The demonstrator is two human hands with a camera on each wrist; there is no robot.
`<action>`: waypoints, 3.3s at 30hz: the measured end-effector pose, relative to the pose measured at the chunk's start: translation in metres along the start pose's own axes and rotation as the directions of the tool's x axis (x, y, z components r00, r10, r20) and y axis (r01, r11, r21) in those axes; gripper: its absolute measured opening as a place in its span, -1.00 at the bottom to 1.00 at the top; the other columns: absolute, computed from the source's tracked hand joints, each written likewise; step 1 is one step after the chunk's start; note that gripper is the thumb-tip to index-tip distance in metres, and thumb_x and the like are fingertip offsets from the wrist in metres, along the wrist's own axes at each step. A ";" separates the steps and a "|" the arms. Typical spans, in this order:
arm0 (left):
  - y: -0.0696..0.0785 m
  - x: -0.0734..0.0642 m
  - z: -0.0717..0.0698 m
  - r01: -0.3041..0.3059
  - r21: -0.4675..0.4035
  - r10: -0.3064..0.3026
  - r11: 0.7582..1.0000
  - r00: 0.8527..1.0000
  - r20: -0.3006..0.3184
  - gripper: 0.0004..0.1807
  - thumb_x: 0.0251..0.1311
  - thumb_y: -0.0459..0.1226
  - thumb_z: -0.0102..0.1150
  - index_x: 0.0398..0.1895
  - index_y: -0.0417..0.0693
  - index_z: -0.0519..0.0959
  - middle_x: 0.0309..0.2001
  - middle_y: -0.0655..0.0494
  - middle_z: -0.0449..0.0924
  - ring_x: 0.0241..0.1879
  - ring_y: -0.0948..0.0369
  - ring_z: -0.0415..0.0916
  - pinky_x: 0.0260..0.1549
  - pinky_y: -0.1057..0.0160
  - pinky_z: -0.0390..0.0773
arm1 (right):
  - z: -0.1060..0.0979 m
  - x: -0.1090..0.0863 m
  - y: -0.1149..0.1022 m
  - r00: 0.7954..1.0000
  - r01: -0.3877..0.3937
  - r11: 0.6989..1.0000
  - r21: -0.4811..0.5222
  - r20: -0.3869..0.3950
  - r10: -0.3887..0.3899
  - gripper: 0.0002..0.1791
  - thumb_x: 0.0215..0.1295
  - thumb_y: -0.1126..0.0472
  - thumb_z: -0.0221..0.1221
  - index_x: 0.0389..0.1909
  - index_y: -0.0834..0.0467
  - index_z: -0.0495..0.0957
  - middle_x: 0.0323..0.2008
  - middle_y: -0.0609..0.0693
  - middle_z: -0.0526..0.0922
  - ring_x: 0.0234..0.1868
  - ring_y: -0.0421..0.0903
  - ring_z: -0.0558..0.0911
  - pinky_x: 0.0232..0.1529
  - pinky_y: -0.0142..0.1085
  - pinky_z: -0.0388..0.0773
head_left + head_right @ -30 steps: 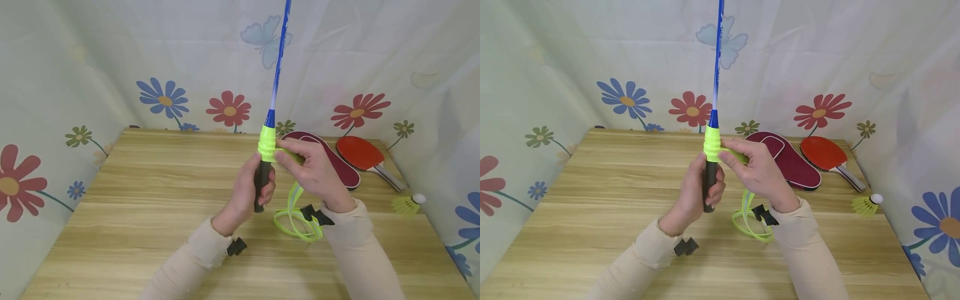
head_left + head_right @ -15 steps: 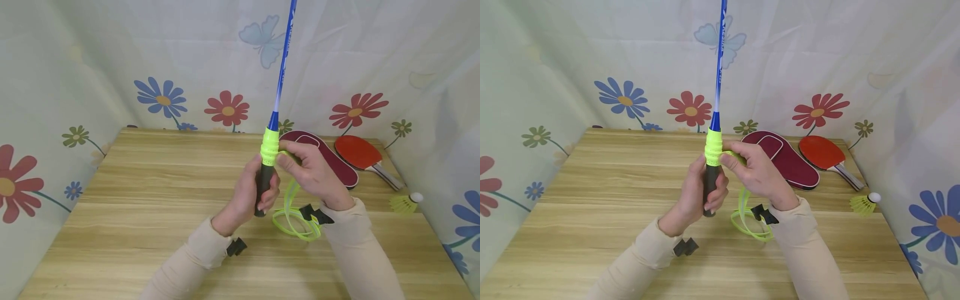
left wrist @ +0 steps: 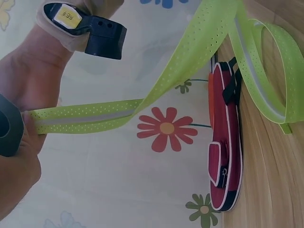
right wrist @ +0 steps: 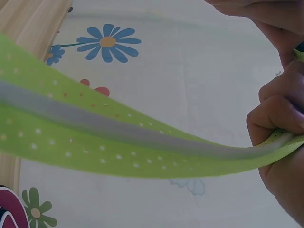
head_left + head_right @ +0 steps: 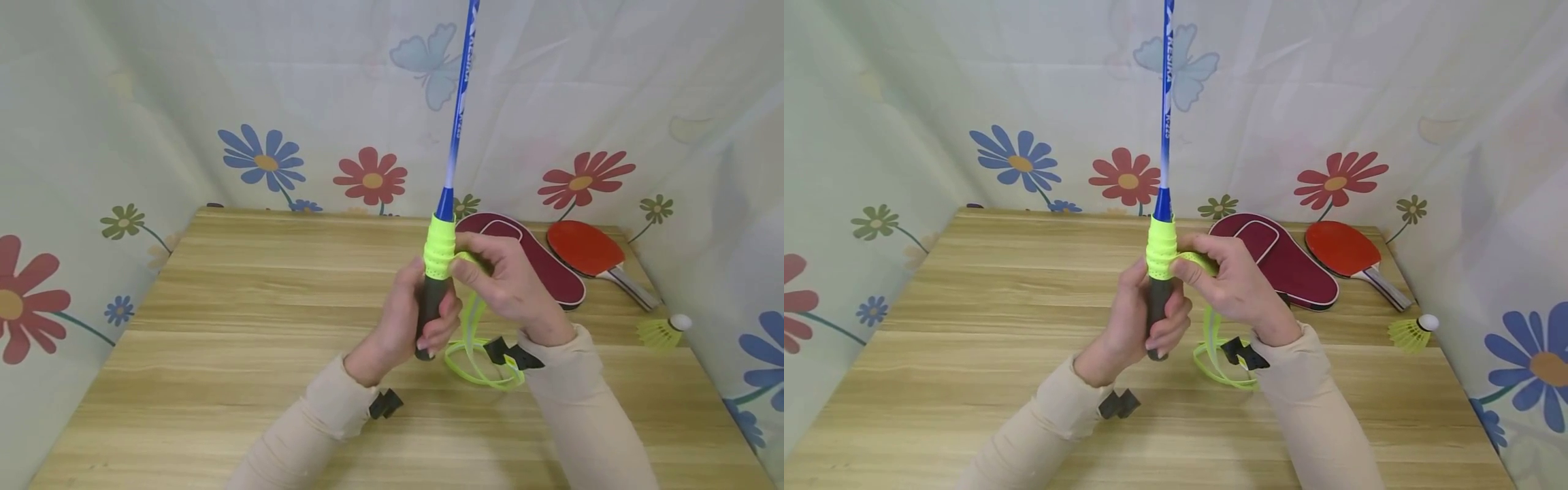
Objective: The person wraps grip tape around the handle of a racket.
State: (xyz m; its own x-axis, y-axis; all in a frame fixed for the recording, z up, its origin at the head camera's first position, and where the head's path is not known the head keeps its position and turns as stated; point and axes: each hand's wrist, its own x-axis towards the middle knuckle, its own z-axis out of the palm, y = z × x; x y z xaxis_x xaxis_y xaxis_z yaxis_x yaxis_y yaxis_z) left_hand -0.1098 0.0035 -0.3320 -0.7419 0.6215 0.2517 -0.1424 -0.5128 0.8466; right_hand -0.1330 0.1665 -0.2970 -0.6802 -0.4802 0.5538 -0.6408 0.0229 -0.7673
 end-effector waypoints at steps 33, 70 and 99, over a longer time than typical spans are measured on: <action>-0.014 0.004 -0.012 -0.073 0.240 0.158 0.968 0.920 -0.358 -0.37 0.10 0.17 0.22 -0.08 -0.20 0.45 -0.42 0.07 0.49 -0.46 0.21 0.48 -0.38 0.30 0.53 | 0.010 0.001 0.002 0.973 -0.060 0.936 -0.346 -0.230 -0.022 -0.76 0.13 0.37 0.36 -0.14 0.23 0.69 -0.35 -0.04 0.68 -0.51 -0.17 0.46 -0.55 -0.41 0.41; -0.007 -0.001 -0.004 -0.210 0.195 0.255 0.958 0.936 -0.244 -0.56 0.50 -0.05 -0.16 -0.09 -0.32 0.43 -0.59 0.14 0.36 -0.74 0.30 0.24 -0.75 0.37 0.29 | 0.003 0.002 -0.003 0.985 -0.028 0.997 -0.075 -0.170 0.015 -0.78 0.26 0.39 0.25 -0.09 0.34 0.66 -0.24 0.10 0.70 -0.36 -0.05 0.59 -0.34 -0.35 0.60; -0.006 -0.004 -0.001 -0.230 0.076 0.236 0.970 0.969 -0.076 -0.54 0.49 0.08 -0.27 -0.31 -0.11 0.35 -0.70 0.19 0.27 -0.79 0.29 0.18 -0.83 0.32 0.22 | -0.004 0.005 0.005 0.991 0.074 0.994 0.084 -0.117 -0.064 -0.76 0.25 0.34 0.27 -0.16 0.46 0.64 -0.59 0.09 0.54 -0.61 -0.12 0.40 -0.64 -0.37 0.31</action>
State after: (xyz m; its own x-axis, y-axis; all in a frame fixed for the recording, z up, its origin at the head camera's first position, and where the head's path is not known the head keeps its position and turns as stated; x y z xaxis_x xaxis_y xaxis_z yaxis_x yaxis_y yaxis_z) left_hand -0.1068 0.0033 -0.3385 -0.8024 0.4357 0.4079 0.0824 -0.5960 0.7988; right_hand -0.1412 0.1680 -0.2970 -0.6749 -0.3749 0.6355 -0.6570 -0.0866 -0.7489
